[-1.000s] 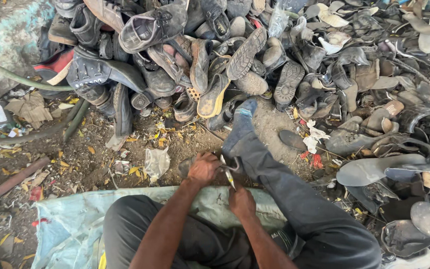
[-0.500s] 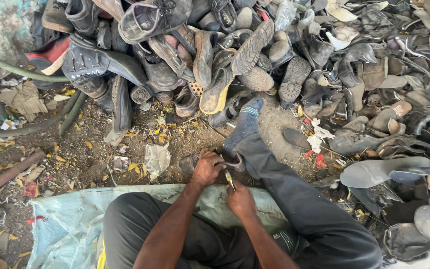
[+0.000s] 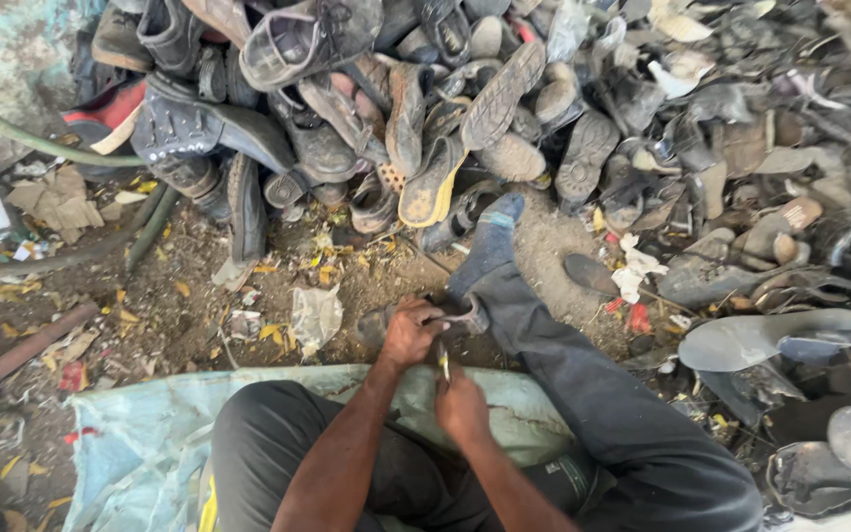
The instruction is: The person uses a blade and a stick to scrape and repair several worn-out shoes while sitting amidst a large pile of old footwear.
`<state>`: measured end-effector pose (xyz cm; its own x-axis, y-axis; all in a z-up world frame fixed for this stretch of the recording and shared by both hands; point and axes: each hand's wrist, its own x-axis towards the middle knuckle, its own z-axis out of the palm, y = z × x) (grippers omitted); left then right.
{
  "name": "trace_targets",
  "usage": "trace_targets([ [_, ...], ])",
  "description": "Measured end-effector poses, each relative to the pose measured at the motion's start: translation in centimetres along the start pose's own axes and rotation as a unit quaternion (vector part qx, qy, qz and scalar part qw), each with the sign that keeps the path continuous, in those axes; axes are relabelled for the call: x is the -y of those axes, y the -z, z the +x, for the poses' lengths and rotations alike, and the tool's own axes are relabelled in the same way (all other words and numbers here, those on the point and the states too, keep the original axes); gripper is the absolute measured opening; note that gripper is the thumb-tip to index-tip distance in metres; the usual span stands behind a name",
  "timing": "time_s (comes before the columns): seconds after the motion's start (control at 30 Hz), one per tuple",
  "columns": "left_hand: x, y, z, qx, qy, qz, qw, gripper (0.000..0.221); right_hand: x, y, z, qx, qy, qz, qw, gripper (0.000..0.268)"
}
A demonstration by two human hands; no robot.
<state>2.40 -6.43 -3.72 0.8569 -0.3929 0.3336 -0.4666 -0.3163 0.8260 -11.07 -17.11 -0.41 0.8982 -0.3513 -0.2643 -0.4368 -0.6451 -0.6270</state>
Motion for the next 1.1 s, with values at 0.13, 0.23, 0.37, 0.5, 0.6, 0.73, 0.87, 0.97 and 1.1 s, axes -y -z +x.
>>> trace_targets([
  [0.13, 0.1, 0.1, 0.2, -0.025, 0.005, -0.019, 0.999, 0.017, -0.6, -0.1, -2.3, -0.003, 0.01, 0.039, 0.999, 0.023],
  [0.23, 0.8, -0.4, 0.0, -0.034, 0.029, -0.073, 0.996, 0.018, -0.9, -0.3, -1.4, -0.012, 0.032, 0.049, 0.998, 0.024],
  [0.37, 1.1, -0.8, -0.3, -0.038, 0.059, -0.088, 0.994, 0.022, -0.2, -0.7, 0.1, -0.01, 0.038, 0.013, 0.999, 0.027],
  [0.5, 0.8, -0.1, 0.2, -0.052, 0.057, -0.089, 0.993, 0.024, 0.7, -0.7, -2.7, 0.063, -0.057, -0.058, 0.995, 0.042],
  [0.6, 0.3, 0.2, 0.4, -0.016, 0.144, -0.075, 0.987, 0.024, 0.8, -0.7, -4.8, 0.025, -0.007, -0.054, 0.998, 0.044],
  [0.73, -1.3, 1.7, 0.5, 0.038, 0.089, -0.026, 0.995, 0.023, 0.7, 0.0, -5.2, 0.038, -0.022, -0.011, 0.999, 0.041],
  [0.87, -3.5, 4.5, 1.9, 0.04, -0.075, 0.287, 0.954, 0.03, -0.1, 1.7, -4.5, 0.05, -0.017, -0.005, 0.999, 0.041],
  [0.97, -4.6, 6.1, 1.8, 0.161, 0.029, 0.281, 0.946, 0.036, -1.2, 1.5, -5.0, 0.051, -0.024, 0.011, 0.998, 0.039],
  [1.1, -6.3, 5.5, 2.1, 0.188, 0.193, 0.235, 0.934, 0.039, -1.8, 0.7, -3.5, -0.008, -0.002, 0.04, 0.999, 0.042],
])
